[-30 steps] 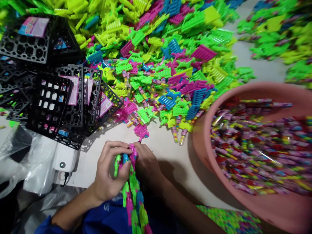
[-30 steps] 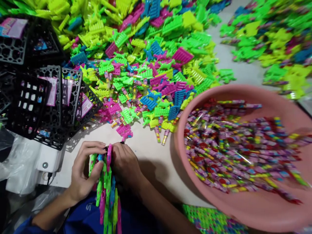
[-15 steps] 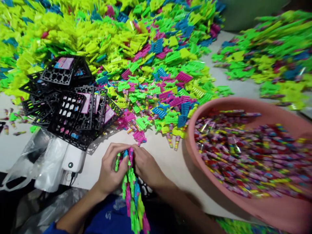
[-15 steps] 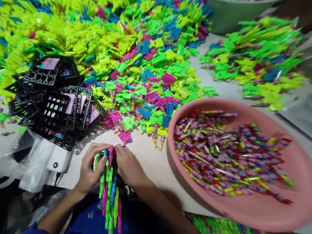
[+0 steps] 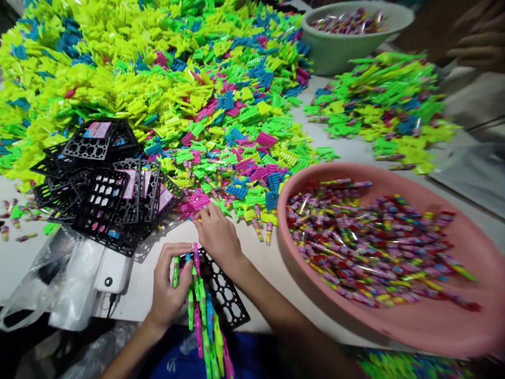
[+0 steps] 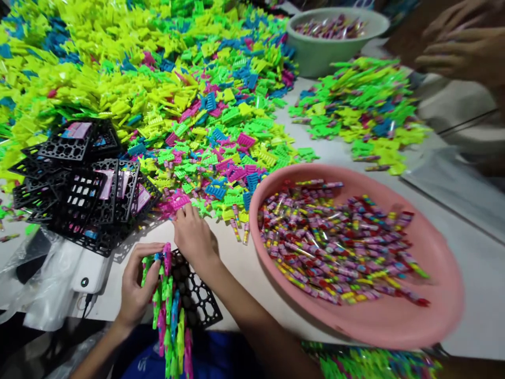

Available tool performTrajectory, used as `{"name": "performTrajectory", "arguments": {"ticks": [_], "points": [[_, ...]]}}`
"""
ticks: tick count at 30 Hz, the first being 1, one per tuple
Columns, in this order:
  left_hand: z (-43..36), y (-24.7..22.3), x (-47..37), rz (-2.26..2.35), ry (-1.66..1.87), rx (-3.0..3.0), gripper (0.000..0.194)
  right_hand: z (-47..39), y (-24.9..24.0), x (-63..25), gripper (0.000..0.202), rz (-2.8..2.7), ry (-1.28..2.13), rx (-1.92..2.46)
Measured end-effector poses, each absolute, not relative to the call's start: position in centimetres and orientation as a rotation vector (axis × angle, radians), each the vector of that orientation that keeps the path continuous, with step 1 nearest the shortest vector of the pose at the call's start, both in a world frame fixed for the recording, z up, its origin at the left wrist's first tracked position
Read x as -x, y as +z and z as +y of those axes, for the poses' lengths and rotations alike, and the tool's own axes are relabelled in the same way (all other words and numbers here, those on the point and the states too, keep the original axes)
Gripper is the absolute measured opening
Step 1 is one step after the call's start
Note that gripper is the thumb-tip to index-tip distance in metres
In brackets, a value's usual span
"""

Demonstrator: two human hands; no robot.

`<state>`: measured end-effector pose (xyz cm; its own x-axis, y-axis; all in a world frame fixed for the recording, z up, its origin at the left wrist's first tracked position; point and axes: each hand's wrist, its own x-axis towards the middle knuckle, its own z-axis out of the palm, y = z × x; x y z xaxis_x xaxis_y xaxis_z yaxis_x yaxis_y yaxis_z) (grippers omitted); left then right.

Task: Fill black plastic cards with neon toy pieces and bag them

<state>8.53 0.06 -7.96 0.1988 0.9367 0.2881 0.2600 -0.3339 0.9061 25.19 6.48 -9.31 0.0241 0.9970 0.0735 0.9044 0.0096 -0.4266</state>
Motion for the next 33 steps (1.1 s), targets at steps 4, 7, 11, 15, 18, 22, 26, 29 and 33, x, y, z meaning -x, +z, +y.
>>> {"name": "performTrajectory", "arguments": {"ticks": [4,7,11,15,18,22,26,29,33], "points": [[0.2,-8.1,-8.5,1.095,1.163,-1.753,0.016,3.5,-7.9,-28.0,0.009,-1.514,0.608,1.676],[0.3,-8.2,-8.4,1.075,1.160,-1.749,0.016,0.9,-6.4,-30.5,0.017,-1.122,0.841,1.491],[0.5,-8.6,-8.2,1.055,1.139,-1.730,0.016,-2.3,-6.1,-32.1,0.030,-0.711,1.191,1.216],[0.8,-9.2,-8.1,1.005,1.098,-1.735,0.042,-4.8,-7.9,-31.3,0.046,-0.508,1.389,1.153],[1.0,-9.3,-8.0,0.950,1.023,-1.719,0.057,-5.8,-9.6,-30.2,0.044,-0.538,1.378,1.269],[0.8,-10.0,-7.7,0.872,1.032,-1.650,0.066,-6.1,-11.0,-28.9,0.035,-0.695,1.340,1.447],[0.5,-11.2,-7.1,0.861,1.113,-1.560,0.065,-5.8,-11.4,-27.7,0.027,-0.938,1.216,1.549],[0.4,-11.7,-6.8,0.874,1.097,-1.518,0.063,-5.5,-11.2,-26.9,0.022,-1.096,1.119,1.529],[0.6,-11.3,-6.7,0.863,1.063,-1.568,0.058,-5.2,-11.7,-26.0,0.040,-1.176,1.065,1.557]]}}
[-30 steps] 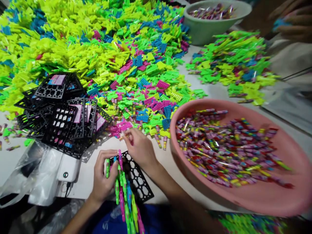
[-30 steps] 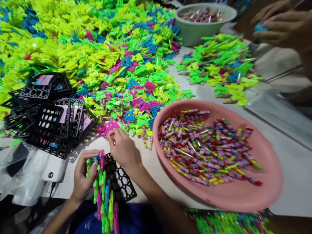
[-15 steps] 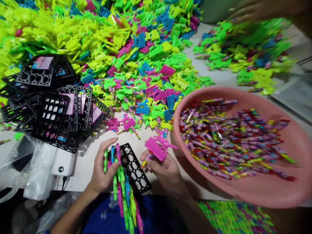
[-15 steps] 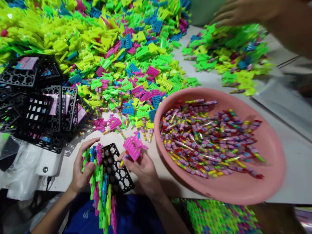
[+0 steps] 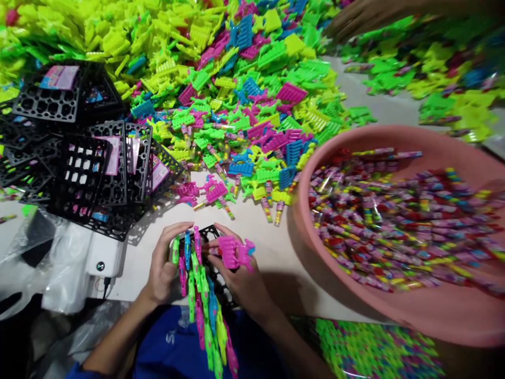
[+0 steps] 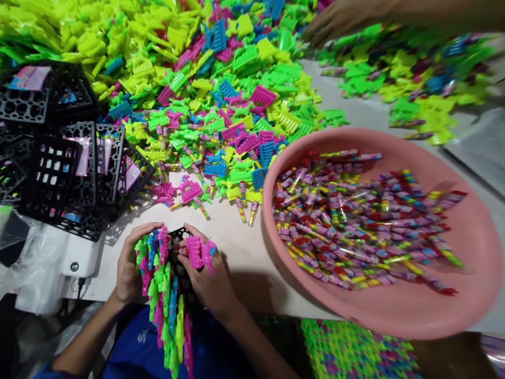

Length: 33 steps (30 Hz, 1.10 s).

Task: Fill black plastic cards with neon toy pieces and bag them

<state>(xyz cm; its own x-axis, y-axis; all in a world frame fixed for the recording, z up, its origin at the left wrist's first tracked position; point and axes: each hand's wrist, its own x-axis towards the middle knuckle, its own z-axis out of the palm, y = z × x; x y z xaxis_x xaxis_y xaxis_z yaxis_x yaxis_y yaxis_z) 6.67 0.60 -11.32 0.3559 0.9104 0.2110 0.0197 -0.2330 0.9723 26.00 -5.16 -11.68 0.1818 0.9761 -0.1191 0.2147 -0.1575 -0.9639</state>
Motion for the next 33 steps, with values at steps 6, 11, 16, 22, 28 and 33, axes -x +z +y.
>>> {"name": "performTrajectory", "arguments": {"ticks": [6,11,16,22,28,33], "points": [[0.7,-11.4,-6.1,0.864,1.025,-1.609,0.059,-6.1,-13.7,-26.0,0.051,-1.442,1.008,1.566],[0.5,-11.4,-3.8,0.858,0.793,-1.584,0.052,-6.4,-13.9,-26.6,0.052,-1.644,0.870,1.411],[1.0,-11.3,-2.7,0.945,0.579,-1.700,0.055,-5.9,-13.5,-26.6,0.072,-1.947,0.615,1.350],[1.9,-11.9,-4.5,1.033,0.636,-1.802,0.029,-5.4,-13.4,-26.4,0.085,-1.983,0.615,1.301],[2.5,-11.9,-4.9,0.997,0.699,-1.874,0.010,-5.9,-14.6,-26.2,0.095,-2.004,0.550,1.306],[2.7,-12.2,-4.5,0.985,0.665,-1.931,0.008,-5.4,-13.0,-27.1,0.090,-1.971,0.800,1.316]]}}
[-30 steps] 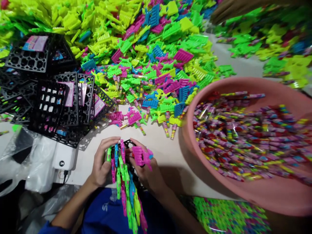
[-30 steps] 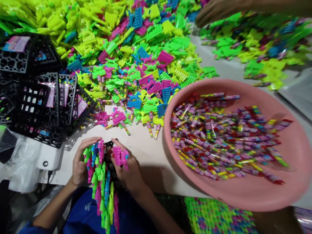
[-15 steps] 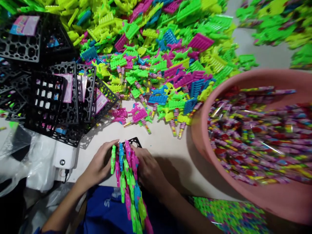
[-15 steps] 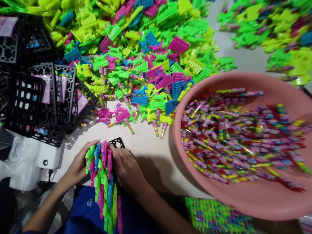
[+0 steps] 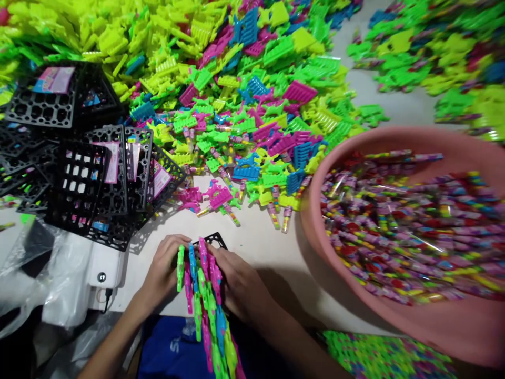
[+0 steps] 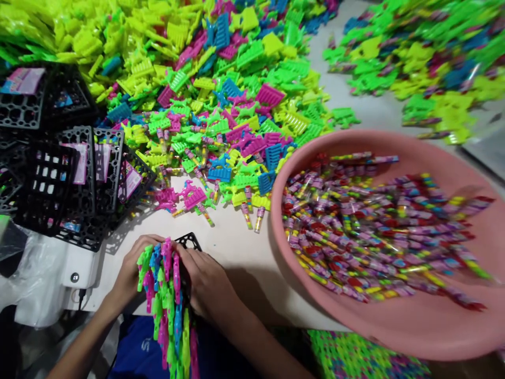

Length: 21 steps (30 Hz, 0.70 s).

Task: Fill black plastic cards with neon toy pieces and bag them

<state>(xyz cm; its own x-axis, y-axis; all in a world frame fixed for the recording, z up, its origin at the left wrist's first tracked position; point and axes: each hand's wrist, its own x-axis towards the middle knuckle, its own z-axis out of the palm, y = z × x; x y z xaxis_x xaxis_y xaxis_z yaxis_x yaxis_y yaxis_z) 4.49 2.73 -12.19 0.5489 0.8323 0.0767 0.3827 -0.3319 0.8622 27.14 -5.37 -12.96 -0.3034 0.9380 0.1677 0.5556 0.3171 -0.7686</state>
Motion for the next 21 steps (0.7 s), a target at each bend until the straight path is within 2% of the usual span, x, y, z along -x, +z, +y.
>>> {"name": "performTrajectory", "arguments": {"ticks": [3,6,9,12,18,21], "points": [[2.8,-12.6,-4.4,1.000,0.666,-1.981,0.007,-4.2,-11.0,-28.3,0.054,-1.800,0.962,1.370],[2.8,-13.0,-4.5,1.023,0.675,-2.039,0.015,-2.2,-10.6,-29.3,0.033,-1.608,0.729,1.636],[2.9,-13.2,-4.5,1.100,0.685,-2.063,0.021,0.3,-11.7,-29.4,0.044,-1.576,0.426,1.832],[3.0,-13.4,-4.2,1.159,0.696,-2.072,0.027,2.0,-12.7,-29.1,0.044,-1.615,0.376,1.874],[2.3,-12.3,-2.1,1.074,0.625,-2.051,0.046,-0.6,-12.8,-29.7,0.039,-1.272,0.777,1.732],[1.0,-10.6,-1.6,1.229,0.722,-1.919,0.045,-3.4,-12.7,-29.8,0.029,-1.259,0.925,1.641]]}}
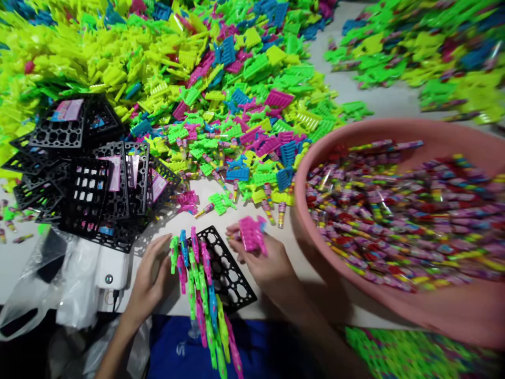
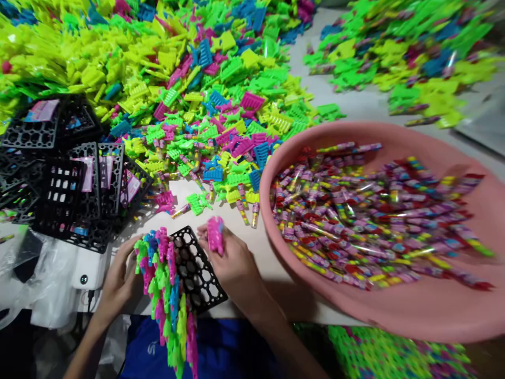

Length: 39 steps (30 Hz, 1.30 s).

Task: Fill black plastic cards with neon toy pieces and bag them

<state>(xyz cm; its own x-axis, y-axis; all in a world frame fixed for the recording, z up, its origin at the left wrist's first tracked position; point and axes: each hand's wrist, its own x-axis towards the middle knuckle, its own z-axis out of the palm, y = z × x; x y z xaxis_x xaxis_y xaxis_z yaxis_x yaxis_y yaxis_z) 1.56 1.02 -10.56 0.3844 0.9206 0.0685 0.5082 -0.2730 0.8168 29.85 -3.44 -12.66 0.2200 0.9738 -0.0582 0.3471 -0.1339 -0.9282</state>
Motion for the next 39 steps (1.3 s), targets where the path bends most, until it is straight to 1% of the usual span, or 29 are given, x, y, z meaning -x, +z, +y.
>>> {"name": "performTrajectory", "arguments": {"ticks": [2,4,7,9,11,13,15,17,23,27,30,34,37,39], "points": [[0.2,-8.9,-1.9,1.312,0.927,-1.841,0.041,-5.1,-12.5,-29.3,0.021,-1.307,0.966,1.619],[-0.2,-7.1,-2.8,1.240,1.105,-1.872,0.041,-6.2,-12.5,-28.2,0.018,-1.334,0.989,1.605],[0.3,-5.0,-4.4,0.985,1.058,-2.157,0.040,-7.0,-12.7,-26.6,0.024,-1.340,1.016,1.554],[1.0,-4.4,-5.4,0.829,0.940,-2.344,0.046,-7.3,-12.9,-25.9,0.030,-1.364,1.016,1.512],[1.7,-4.6,-6.3,0.723,0.835,-2.457,0.052,-7.5,-13.4,-25.7,0.033,-1.475,0.912,1.475],[2.2,-5.3,-7.0,0.660,0.768,-2.502,0.054,-7.8,-13.9,-25.9,0.034,-1.611,0.737,1.432],[2.3,-6.0,-7.5,0.627,0.786,-2.511,0.056,-7.9,-14.3,-26.2,0.038,-1.686,0.559,1.396],[2.2,-6.5,-7.9,0.625,0.845,-2.507,0.056,-7.9,-14.4,-26.3,0.041,-1.736,0.467,1.366],[2.1,-6.6,-8.2,0.642,0.880,-2.524,0.052,-7.1,-13.6,-25.9,0.035,-1.845,0.586,1.381],[2.3,-6.6,-8.0,0.630,0.884,-2.547,0.052,-6.9,-13.5,-25.7,0.032,-1.847,0.590,1.398],[1.7,-6.1,-7.6,0.642,0.885,-2.602,0.055,-6.7,-13.2,-26.1,0.034,-1.848,0.580,1.352],[-0.1,-5.4,-6.7,0.601,0.879,-2.691,0.063,-5.5,-11.9,-27.7,0.039,-1.787,0.702,1.307],[-1.4,-6.0,-6.5,0.419,0.882,-2.723,0.066,-2.9,-11.1,-28.4,0.038,-1.708,0.722,1.461],[-1.7,-6.7,-6.5,0.337,0.865,-2.724,0.066,-0.7,-10.7,-28.1,0.037,-1.785,0.630,1.645]]}}
